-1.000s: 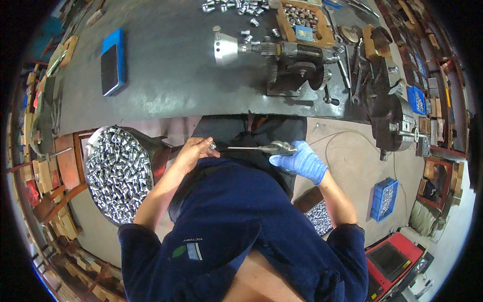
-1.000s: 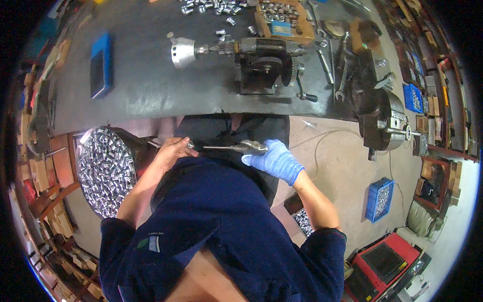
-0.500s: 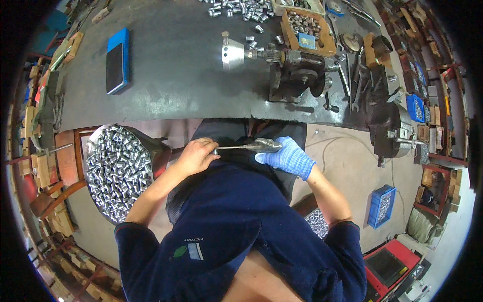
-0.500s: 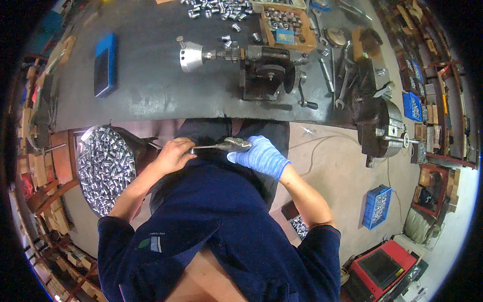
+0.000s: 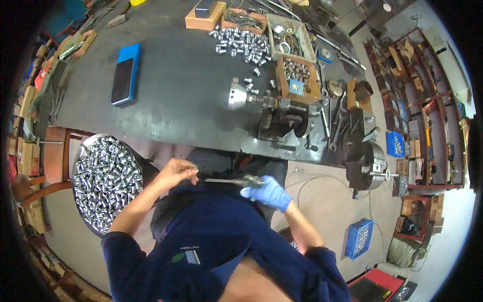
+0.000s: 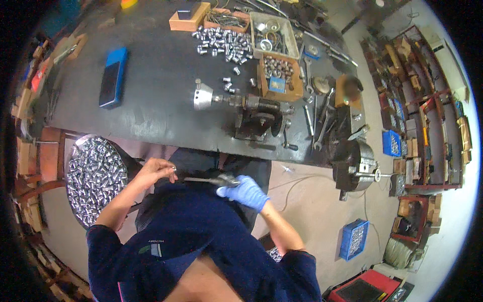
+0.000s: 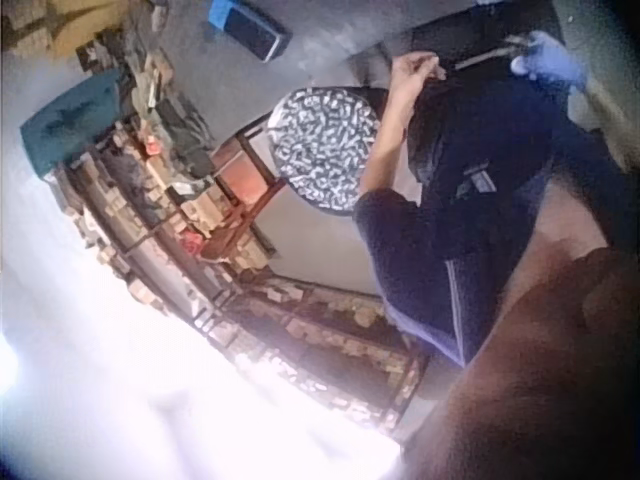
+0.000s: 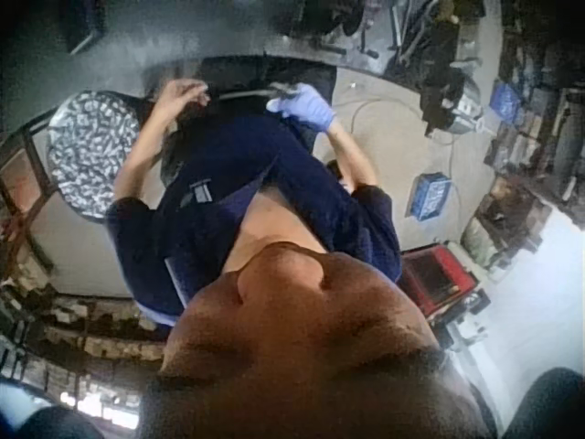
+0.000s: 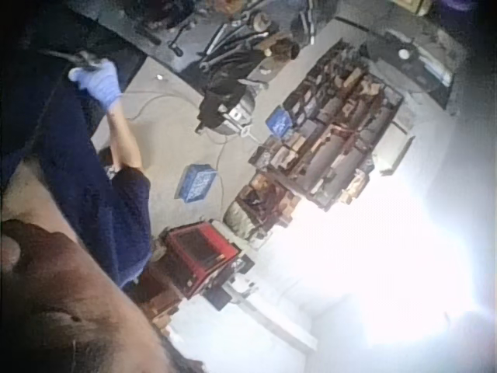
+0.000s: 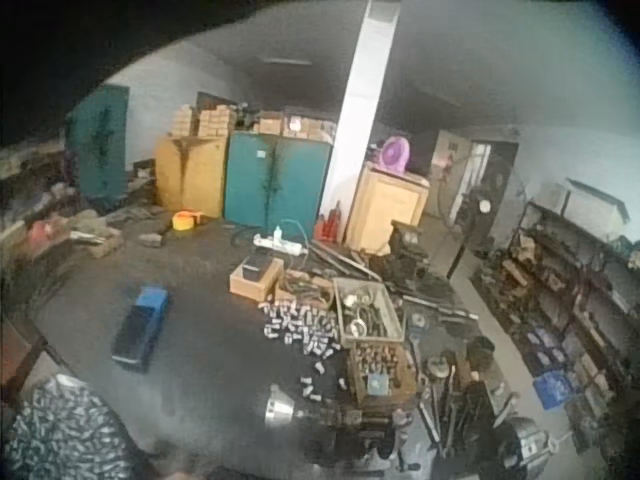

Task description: The person picks up metal bolts and small components from a table and a storage shelf, then fits a bolt into a larger metal assembly held in a vice.

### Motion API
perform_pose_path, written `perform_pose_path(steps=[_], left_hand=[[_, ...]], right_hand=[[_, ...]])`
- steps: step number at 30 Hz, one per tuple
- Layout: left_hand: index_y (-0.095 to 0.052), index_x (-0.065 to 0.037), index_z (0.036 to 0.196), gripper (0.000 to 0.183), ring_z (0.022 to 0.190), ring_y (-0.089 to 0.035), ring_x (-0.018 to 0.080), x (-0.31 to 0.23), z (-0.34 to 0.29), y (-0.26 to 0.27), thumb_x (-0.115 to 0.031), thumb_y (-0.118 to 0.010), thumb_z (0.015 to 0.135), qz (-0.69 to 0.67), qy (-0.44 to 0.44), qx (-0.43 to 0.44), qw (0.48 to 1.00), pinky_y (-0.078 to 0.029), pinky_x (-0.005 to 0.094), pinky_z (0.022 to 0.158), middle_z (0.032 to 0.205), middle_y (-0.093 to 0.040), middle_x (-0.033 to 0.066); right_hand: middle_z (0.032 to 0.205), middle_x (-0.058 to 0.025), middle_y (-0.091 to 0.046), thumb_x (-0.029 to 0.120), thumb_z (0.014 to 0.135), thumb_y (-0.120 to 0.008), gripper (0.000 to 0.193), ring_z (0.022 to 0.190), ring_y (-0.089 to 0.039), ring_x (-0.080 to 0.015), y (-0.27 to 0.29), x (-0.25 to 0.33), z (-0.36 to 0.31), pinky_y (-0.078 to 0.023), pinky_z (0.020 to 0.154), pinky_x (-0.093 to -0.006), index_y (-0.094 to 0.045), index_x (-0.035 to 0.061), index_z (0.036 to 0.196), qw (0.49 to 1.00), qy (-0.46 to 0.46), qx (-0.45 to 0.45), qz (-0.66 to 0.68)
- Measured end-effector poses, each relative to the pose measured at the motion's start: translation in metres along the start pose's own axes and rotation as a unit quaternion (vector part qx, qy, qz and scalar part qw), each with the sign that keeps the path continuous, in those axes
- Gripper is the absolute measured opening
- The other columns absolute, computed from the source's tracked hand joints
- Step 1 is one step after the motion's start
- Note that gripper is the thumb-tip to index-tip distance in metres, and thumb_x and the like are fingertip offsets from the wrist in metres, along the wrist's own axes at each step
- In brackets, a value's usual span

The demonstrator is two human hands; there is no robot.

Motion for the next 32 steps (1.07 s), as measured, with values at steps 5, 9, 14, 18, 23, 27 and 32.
perform_pose_path(steps=[5,9,14,18,23,27,32], left_hand=[[-0.054,0.005,0.099,0.02,0.071,-0.058,0.0114,-0.092,0.005,-0.01,-0.009,-0.058,0.085,0.066,-0.081,0.002,0.995,-0.045,0.0246,0.066,0.074,-0.06,0.0064],[-0.049,0.001,0.097,0.022,0.066,-0.05,0.0077,-0.145,0.025,-0.007,-0.003,-0.061,0.079,0.138,-0.231,-0.018,0.963,-0.04,0.0227,0.06,0.067,-0.054,0.0024],[-0.049,-0.002,0.096,0.029,0.07,-0.052,0.0069,-0.18,0.048,0.003,0.003,-0.065,0.072,0.066,-0.269,-0.01,0.961,-0.044,0.0225,0.067,0.074,-0.052,-0.0002],[-0.055,0.001,0.096,0.022,0.075,-0.058,0.011,-0.2,0.063,-0.006,-0.001,-0.065,0.076,0.035,-0.332,0.026,0.942,-0.047,0.0243,0.07,0.079,-0.058,0.0036],[-0.057,0.003,0.094,0.016,0.066,-0.058,0.0114,-0.198,0.084,-0.012,-0.002,-0.061,0.08,-0.057,-0.284,0.054,0.956,-0.048,0.0246,0.063,0.075,-0.06,0.0063],[-0.055,0.003,0.097,0.017,0.065,-0.06,0.0129,-0.198,0.09,-0.015,-0.003,-0.059,0.082,-0.056,-0.276,0.065,0.957,-0.049,0.0255,0.062,0.074,-0.06,0.0079],[-0.052,-0.001,0.104,0.023,0.076,-0.06,0.0132,-0.204,0.082,-0.013,-0.004,-0.059,0.083,0.051,-0.321,0.052,0.944,-0.048,0.0274,0.075,0.082,-0.061,0.0064]], right_hand=[[0.078,-0.0095,-0.065,0.035,0.071,-0.072,0.047,0.071,-0.057,-0.0138,-0.054,0.012,0.04,-0.046,0.069,-0.0291,-0.062,-0.0008,0.099,0.997,0.011,0.081,-0.002],[0.092,-0.0081,-0.064,0.026,0.075,-0.07,0.047,0.082,-0.057,-0.0122,-0.049,0.008,0.051,-0.045,0.076,-0.0262,-0.058,-0.0029,0.11,0.992,0.083,0.051,0.079],[0.095,-0.0108,-0.064,0.023,0.08,-0.062,0.042,0.085,-0.06,-0.0144,0.048,0.003,0.005,-0.047,0.077,-0.0256,-0.057,-0.0041,0.111,0.996,0.05,-0.033,0.072],[0.088,-0.0136,-0.064,0.024,0.082,-0.059,0.032,0.075,-0.064,-0.0222,0.146,-0.048,-0.03,-0.054,0.068,-0.0317,-0.06,-0.0045,0.097,0.955,0.085,-0.213,0.188],[0.081,-0.0104,-0.06,0.037,0.083,-0.057,0.035,0.085,-0.059,-0.026,0.185,-0.005,-0.042,-0.046,0.082,-0.0435,-0.052,0.0072,0.067,0.759,0.245,-0.282,0.533],[0.074,-0.0122,-0.063,0.043,0.083,-0.055,0.041,0.058,-0.052,-0.0159,0.205,-0.004,-0.015,-0.044,0.058,-0.029,-0.058,0.0054,0.069,0.667,0.279,-0.328,0.608],[0.072,-0.0115,-0.062,0.042,0.086,-0.053,0.04,0.044,-0.046,-0.0128,0.204,0.024,-0.021,-0.037,0.04,-0.0225,-0.061,0.0042,0.077,0.679,0.373,-0.158,0.613]])
Point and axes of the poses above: each hand's wrist, its own z-axis towards the middle knuckle, its own y-axis out of the back of the hand, x = y × z, the point moved 9 cm from there along z, towards the middle knuckle
